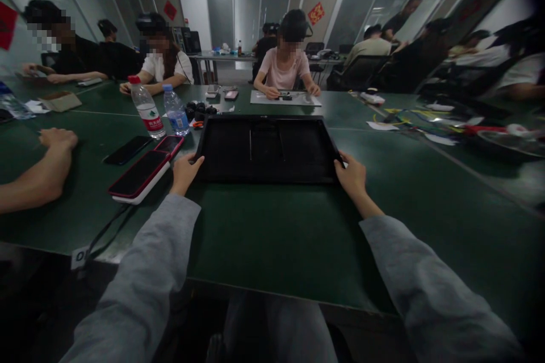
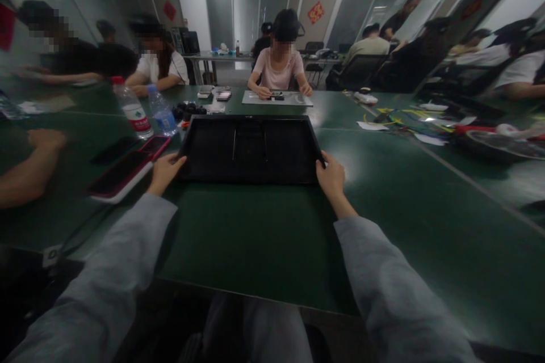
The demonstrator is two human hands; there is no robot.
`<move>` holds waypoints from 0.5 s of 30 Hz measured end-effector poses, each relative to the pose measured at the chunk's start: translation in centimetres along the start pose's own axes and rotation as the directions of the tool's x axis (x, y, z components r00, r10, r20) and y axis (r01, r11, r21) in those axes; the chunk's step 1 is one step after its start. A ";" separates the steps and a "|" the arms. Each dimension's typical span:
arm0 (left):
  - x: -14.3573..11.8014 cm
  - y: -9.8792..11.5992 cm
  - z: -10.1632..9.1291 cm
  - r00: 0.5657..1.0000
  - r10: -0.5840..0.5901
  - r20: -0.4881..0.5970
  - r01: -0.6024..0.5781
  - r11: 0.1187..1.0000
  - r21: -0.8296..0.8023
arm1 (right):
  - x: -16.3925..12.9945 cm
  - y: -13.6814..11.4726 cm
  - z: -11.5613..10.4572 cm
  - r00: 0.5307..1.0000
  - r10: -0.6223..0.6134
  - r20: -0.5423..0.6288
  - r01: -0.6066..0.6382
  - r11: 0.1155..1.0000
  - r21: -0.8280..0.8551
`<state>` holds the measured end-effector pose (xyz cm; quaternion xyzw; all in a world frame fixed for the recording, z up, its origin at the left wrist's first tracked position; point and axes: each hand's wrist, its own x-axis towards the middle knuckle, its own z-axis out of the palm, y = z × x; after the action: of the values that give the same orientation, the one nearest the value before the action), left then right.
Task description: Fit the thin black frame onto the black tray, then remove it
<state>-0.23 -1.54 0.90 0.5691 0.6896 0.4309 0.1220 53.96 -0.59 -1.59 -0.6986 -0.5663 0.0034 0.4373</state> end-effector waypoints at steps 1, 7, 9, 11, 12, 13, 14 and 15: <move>-0.1 0.0 0.0 1.000 0.009 -0.005 -0.009 1.000 0.013 | 0.1 0.0 0.1 1.000 0.012 -0.014 -0.013 1.000 -0.006; -0.4 0.3 0.2 0.999 0.029 -0.020 -0.026 0.990 0.141 | 0.7 1.0 0.2 1.000 0.020 0.019 -0.020 0.999 0.036; -0.5 0.4 0.1 0.999 0.031 -0.039 -0.024 0.988 0.151 | 0.8 1.2 0.2 0.999 0.022 0.036 -0.025 0.995 0.095; -0.6 0.6 0.1 0.998 0.044 -0.044 -0.037 0.987 0.155 | 1.0 1.4 0.2 0.999 0.024 0.049 -0.031 0.989 0.146; -0.7 0.6 0.1 0.998 0.049 -0.044 -0.041 0.986 0.159 | 1.0 1.3 0.2 0.998 0.025 0.053 -0.033 0.987 0.157; -0.7 0.6 0.1 0.998 0.052 -0.043 -0.045 0.985 0.164 | 1.0 1.3 0.1 0.998 0.025 0.056 -0.034 0.987 0.156; -0.7 0.6 0.1 0.998 0.055 -0.044 -0.047 0.984 0.170 | 0.9 1.2 0.1 0.998 0.024 0.055 -0.032 0.989 0.145; -0.7 0.6 0.1 0.997 0.057 -0.045 -0.048 0.983 0.177 | 0.9 1.1 0.0 0.998 0.025 0.050 -0.031 0.991 0.129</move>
<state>0.52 -2.13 1.03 0.5847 0.7125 0.3854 0.0427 55.15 0.18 -1.87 -0.6763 -0.5655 0.0629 0.4678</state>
